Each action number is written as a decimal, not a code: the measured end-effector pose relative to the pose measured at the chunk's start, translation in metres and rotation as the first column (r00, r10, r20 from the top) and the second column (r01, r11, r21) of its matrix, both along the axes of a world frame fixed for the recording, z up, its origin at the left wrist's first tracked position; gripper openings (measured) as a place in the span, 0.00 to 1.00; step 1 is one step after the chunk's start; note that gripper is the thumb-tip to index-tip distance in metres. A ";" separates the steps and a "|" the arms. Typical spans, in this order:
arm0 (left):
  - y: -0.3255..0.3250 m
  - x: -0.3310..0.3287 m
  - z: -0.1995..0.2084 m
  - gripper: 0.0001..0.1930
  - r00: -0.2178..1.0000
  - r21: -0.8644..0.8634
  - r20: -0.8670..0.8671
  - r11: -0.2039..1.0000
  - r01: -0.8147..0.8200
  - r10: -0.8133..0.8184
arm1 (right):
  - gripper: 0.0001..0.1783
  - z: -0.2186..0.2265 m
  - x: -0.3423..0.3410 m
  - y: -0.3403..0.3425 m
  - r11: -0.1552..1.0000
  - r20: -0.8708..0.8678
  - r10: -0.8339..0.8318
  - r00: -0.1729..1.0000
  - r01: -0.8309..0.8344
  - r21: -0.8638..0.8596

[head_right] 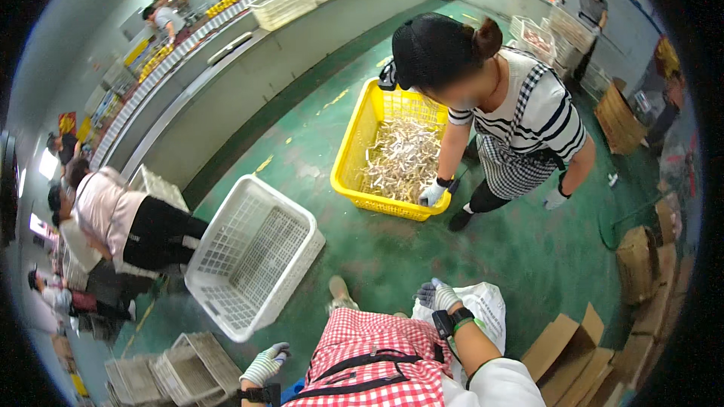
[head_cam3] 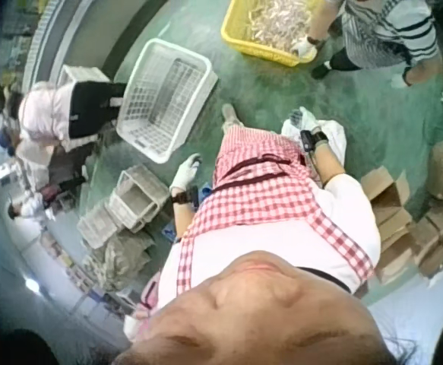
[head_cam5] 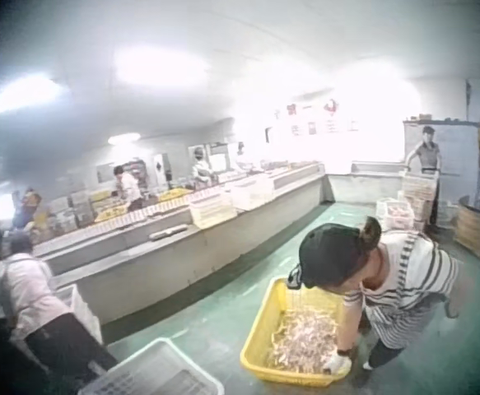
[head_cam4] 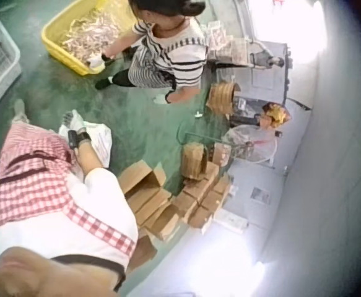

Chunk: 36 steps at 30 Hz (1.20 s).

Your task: Transferring small plastic components from a basket into a large storage bag in a manufacturing environment.

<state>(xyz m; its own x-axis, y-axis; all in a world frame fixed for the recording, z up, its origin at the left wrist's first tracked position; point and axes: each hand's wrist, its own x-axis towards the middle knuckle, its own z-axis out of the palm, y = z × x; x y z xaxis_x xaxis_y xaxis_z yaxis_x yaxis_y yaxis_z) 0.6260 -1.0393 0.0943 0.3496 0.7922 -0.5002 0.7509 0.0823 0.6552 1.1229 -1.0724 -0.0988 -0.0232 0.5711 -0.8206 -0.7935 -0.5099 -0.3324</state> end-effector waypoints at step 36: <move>0.666 0.315 -0.441 0.18 0.940 -0.405 0.300 0.914 -0.030 0.164 | 0.23 -0.267 0.036 0.361 0.325 0.179 -0.932 0.316 0.946 0.021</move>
